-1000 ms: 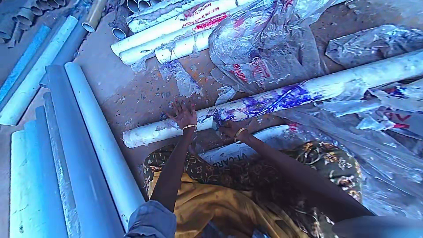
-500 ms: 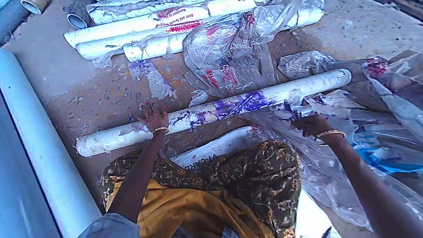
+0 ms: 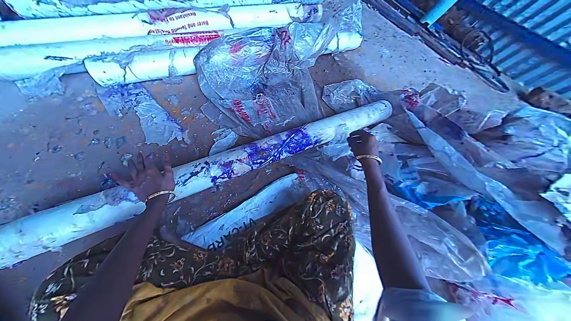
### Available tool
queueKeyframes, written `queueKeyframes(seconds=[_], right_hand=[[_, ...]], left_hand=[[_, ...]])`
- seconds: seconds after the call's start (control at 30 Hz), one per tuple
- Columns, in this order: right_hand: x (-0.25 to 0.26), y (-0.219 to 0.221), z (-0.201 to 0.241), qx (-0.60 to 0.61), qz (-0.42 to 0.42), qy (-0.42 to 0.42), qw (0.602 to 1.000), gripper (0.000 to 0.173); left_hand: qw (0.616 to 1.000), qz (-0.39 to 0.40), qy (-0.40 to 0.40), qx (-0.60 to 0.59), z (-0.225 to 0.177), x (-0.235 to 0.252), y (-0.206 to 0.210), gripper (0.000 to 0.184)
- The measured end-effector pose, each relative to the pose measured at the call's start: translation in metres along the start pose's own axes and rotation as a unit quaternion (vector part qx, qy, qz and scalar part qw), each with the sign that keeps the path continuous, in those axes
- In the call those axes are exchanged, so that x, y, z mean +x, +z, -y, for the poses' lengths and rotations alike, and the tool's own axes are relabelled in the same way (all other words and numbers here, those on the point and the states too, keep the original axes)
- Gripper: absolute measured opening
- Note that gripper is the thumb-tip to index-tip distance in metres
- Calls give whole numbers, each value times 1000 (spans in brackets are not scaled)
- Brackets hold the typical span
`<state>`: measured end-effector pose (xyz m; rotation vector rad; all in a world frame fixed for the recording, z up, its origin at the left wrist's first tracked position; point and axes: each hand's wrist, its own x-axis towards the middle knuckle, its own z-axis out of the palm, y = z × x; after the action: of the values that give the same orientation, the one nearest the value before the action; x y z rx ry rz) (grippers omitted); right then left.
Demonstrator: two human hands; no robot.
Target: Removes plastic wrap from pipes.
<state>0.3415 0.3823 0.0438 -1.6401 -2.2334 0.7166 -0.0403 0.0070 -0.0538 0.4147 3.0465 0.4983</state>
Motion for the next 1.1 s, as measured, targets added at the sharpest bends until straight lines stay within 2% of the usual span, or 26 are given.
queueKeyframes(seconds=[0.1, 0.17, 0.23, 0.37, 0.47, 0.53, 0.6, 0.67, 0.7, 0.77, 0.83, 0.9, 0.97, 1.1], right_hand=[[56, 14, -10, -88, 31, -52, 994, 49], [74, 27, -23, -156, 73, -75, 982, 40], [71, 41, -31, -220, 137, -58, 964, 30], [37, 61, -37, -336, 260, 19, 905, 37], [31, 49, -54, -402, 254, 53, 878, 45], [29, 33, -91, -380, 205, 87, 898, 52], [31, 7, -130, -374, 206, 85, 900, 49], [34, -14, -137, -368, 251, 69, 893, 41], [37, -19, -132, -354, 244, 86, 899, 39], [35, -29, -105, -290, 152, 132, 936, 39], [33, -29, -68, -254, 58, 126, 957, 35], [26, -19, -22, -216, 16, 82, 973, 33], [16, 5, 19, -164, 19, 18, 986, 28], [-33, 71, 93, -101, 101, -120, 982, 24]], left_hand=[[1000, -5, 1, -15, 2, -3, 1, 65], [999, 8, -14, -31, -3, 3, -2, 67], [999, 21, -29, -35, -6, 9, -5, 67], [998, 41, -49, -24, -13, 28, -10, 70], [996, 62, -61, -14, -19, 50, -9, 76], [996, 70, -59, -3, -22, 61, -6, 77], [995, 82, -61, 4, -27, 69, -8, 75], [994, 88, -63, 16, -26, 79, -4, 77], [994, 89, -61, 20, -25, 82, -2, 78], [993, 98, -56, 25, -26, 88, -1, 79], [993, 106, -51, 28, -29, 91, -1, 79], [993, 106, -49, 27, -29, 92, 0, 79], [993, 105, -50, 22, -30, 91, -1, 78], [992, 109, -54, 15, -32, 89, -7, 77]])
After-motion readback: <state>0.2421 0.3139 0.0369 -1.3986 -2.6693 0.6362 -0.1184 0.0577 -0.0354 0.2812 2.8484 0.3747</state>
